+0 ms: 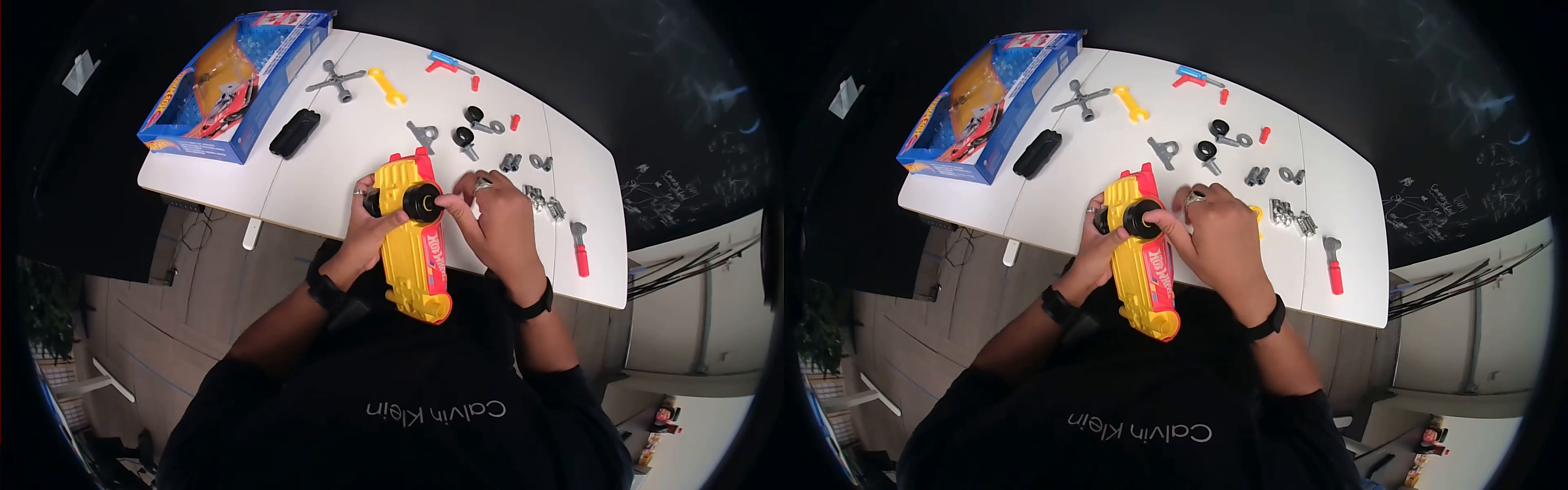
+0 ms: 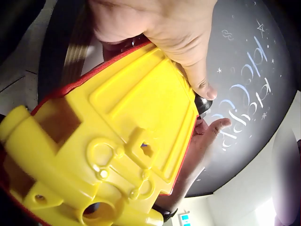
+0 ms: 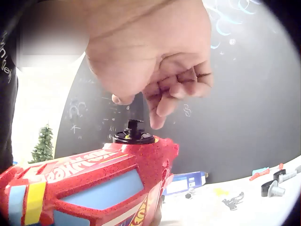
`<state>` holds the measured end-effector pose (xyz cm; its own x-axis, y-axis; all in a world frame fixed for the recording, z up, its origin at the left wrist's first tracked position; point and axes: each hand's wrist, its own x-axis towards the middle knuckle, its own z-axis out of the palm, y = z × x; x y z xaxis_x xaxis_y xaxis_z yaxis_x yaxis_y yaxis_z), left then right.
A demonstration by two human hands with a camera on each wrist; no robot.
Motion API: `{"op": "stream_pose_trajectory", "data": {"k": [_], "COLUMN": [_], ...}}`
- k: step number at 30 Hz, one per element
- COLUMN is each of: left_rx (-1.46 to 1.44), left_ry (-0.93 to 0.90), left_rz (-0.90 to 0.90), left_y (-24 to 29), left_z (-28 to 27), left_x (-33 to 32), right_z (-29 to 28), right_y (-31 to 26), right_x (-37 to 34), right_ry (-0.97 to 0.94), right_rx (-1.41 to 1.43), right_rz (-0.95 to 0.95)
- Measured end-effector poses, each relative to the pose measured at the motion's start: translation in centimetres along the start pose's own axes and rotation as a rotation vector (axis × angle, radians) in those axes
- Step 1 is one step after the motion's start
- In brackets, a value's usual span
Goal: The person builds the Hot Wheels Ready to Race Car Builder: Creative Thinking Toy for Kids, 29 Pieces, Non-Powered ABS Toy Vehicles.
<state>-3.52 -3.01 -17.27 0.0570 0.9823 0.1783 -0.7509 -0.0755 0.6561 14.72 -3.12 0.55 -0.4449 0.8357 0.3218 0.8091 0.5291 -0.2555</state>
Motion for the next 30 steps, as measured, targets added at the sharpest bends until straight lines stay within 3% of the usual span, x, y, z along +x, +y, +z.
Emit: {"op": "stream_pose_trajectory", "data": {"k": [1,3,5,7,8,11,12,17,19,20,22,23,26,28,30], "left_rx": [-0.012,-0.026,-0.033,-0.008,0.024,0.012,0.015,0.04,0.039,0.038,0.022,0.002,0.015,0.011,0.005], "left_ry": [0.017,0.035,0.041,0.044,0.045,0.06,0.064,0.053,0.055,0.058,0.072,0.083,0.062,0.07,0.077], "left_rz": [-0.019,-0.039,-0.032,-0.045,-0.052,-0.065,-0.064,-0.04,-0.041,-0.04,-0.054,-0.072,-0.071,-0.07,-0.07], "left_y": [0.1,0.3,0.2,0.3,0.4,0.7,0.7,0.3,0.3,0.4,0.4,0.3,0.3,0.3,0.4], "left_z": [0.0,0.1,0.3,0.3,0.4,0.6,0.6,0.5,0.6,0.6,0.4,0.3,0.4,0.4,0.4], "left_x": [0.0,0.1,0.2,0.2,0.2,0.1,0.1,0.1,0.0,0.0,0.2,0.2,0.2,0.1,0.1], "right_z": [0.1,0.6,1.3,1.1,0.3,-0.4,0.2,0.9,-0.2,-0.2,0.3,0.7,1.2,1.0,0.7], "right_y": [-0.2,-0.9,-0.3,0.7,0.7,0.1,0.2,0.6,0.1,0.0,-0.1,0.0,0.7,1.0,0.3], "right_x": [-0.1,-0.2,-0.6,-0.6,-0.9,-1.3,-1.2,-1.1,-1.4,-1.4,-1.6,-1.6,-1.4,-1.5,-1.4], "right_ry": [-0.004,0.153,0.175,0.051,-0.058,0.009,0.107,0.14,-0.175,-0.174,0.013,0.014,0.074,-0.086,-0.035], "right_rx": [-0.002,0.398,0.394,-0.055,-0.105,0.138,0.264,0.051,-0.073,-0.072,0.187,0.187,0.001,-0.148,-0.111], "right_rz": [0.0,-0.154,-0.191,-0.182,-0.095,0.004,-0.121,-0.27,0.132,0.13,-0.128,-0.123,-0.21,-0.172,-0.183]}}
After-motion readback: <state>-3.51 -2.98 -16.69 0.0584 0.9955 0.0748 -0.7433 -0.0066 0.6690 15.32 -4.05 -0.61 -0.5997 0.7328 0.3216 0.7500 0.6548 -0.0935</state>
